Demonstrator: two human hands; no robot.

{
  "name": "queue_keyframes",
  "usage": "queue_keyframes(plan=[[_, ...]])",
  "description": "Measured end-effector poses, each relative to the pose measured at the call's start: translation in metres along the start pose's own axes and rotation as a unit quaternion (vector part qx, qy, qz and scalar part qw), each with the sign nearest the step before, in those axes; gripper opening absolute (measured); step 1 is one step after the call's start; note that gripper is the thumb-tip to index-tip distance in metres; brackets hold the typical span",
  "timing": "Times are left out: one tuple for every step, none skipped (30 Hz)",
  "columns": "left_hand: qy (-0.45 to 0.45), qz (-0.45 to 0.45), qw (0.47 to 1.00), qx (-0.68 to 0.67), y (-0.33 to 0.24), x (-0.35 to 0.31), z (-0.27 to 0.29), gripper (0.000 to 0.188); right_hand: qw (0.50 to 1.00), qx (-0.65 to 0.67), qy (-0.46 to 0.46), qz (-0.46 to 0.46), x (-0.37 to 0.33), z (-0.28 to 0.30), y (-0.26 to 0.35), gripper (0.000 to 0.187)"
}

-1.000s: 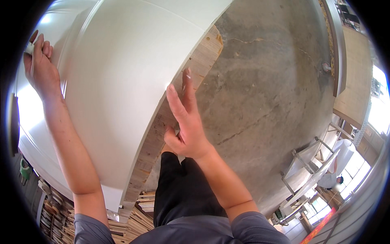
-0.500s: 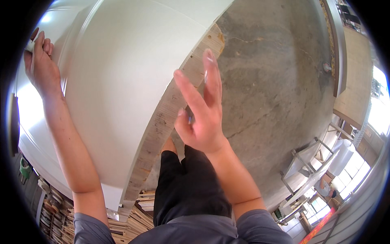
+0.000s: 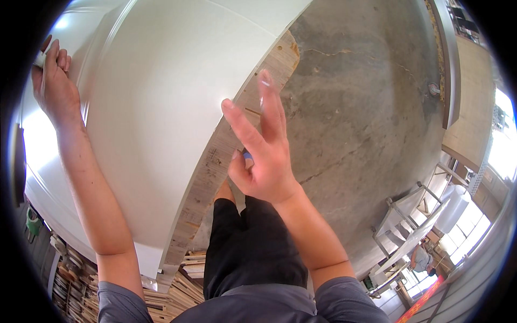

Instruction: The person applies filler from a tube onto the corner of a white door and smooths it with their finger.

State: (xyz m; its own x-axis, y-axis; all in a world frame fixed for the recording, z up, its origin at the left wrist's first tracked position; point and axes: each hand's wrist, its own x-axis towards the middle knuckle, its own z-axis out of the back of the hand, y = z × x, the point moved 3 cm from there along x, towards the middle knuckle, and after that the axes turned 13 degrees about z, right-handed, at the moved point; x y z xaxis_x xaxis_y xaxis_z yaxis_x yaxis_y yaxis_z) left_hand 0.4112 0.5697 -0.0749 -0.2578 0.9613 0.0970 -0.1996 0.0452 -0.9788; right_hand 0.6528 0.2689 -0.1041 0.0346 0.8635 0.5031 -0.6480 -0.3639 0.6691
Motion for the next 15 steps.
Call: queue_keyframes(plan=[[0.000,-0.002,1.000,-0.005,-0.004,-0.003,-0.002,0.029,1.000,0.007,0.002,-0.001,-0.002,-0.001,0.002,0.080],[0.001,-0.007,1.000,-0.014,-0.007,-0.009,-0.005,0.025,1.000,0.014,0.005,-0.009,-0.003,-0.003,0.004,0.081],[0.001,-0.012,1.000,-0.024,-0.011,-0.013,-0.007,0.022,1.000,0.021,0.008,-0.016,-0.005,-0.004,0.007,0.082],[0.001,-0.013,1.000,-0.022,-0.011,-0.013,-0.006,0.022,0.999,0.028,0.011,-0.023,-0.007,-0.006,0.010,0.082],[0.000,-0.014,1.000,-0.019,-0.011,-0.012,-0.005,0.022,0.999,0.035,0.011,-0.027,-0.009,-0.007,0.012,0.083],[0.000,-0.015,1.000,-0.017,-0.011,-0.012,-0.005,0.022,0.999,0.044,0.011,-0.031,-0.011,-0.009,0.013,0.084],[-0.001,-0.006,1.000,-0.014,-0.011,-0.011,-0.004,0.022,0.998,0.052,0.011,-0.035,-0.013,-0.011,0.015,0.085],[-0.001,0.002,1.000,-0.012,-0.010,-0.009,-0.003,0.022,0.998,0.056,0.012,-0.038,-0.015,-0.013,0.017,0.086],[-0.001,0.011,1.000,-0.010,-0.008,-0.008,-0.002,0.022,0.997,0.060,0.013,-0.040,-0.017,-0.015,0.019,0.087],[0.001,0.012,1.000,-0.014,-0.007,-0.007,0.000,0.023,0.997,0.064,0.013,-0.043,-0.019,-0.018,0.022,0.088],[0.004,0.012,1.000,-0.018,-0.006,-0.005,0.001,0.023,0.997,0.062,0.016,-0.046,-0.021,-0.020,0.024,0.088],[0.007,0.013,1.000,-0.022,-0.005,-0.004,0.002,0.023,0.997,0.061,0.020,-0.048,-0.024,-0.022,0.026,0.088],[0.003,0.015,1.000,-0.020,-0.006,-0.005,0.003,0.023,0.997,0.059,0.023,-0.051,-0.026,-0.024,0.028,0.089],[-0.001,0.017,1.000,-0.018,-0.006,-0.005,0.003,0.023,0.997,0.053,0.027,-0.048,-0.031,-0.026,0.030,0.088],[-0.004,0.020,1.000,-0.016,-0.008,-0.008,0.003,0.023,0.997,0.047,0.032,-0.046,-0.035,-0.029,0.032,0.088]])
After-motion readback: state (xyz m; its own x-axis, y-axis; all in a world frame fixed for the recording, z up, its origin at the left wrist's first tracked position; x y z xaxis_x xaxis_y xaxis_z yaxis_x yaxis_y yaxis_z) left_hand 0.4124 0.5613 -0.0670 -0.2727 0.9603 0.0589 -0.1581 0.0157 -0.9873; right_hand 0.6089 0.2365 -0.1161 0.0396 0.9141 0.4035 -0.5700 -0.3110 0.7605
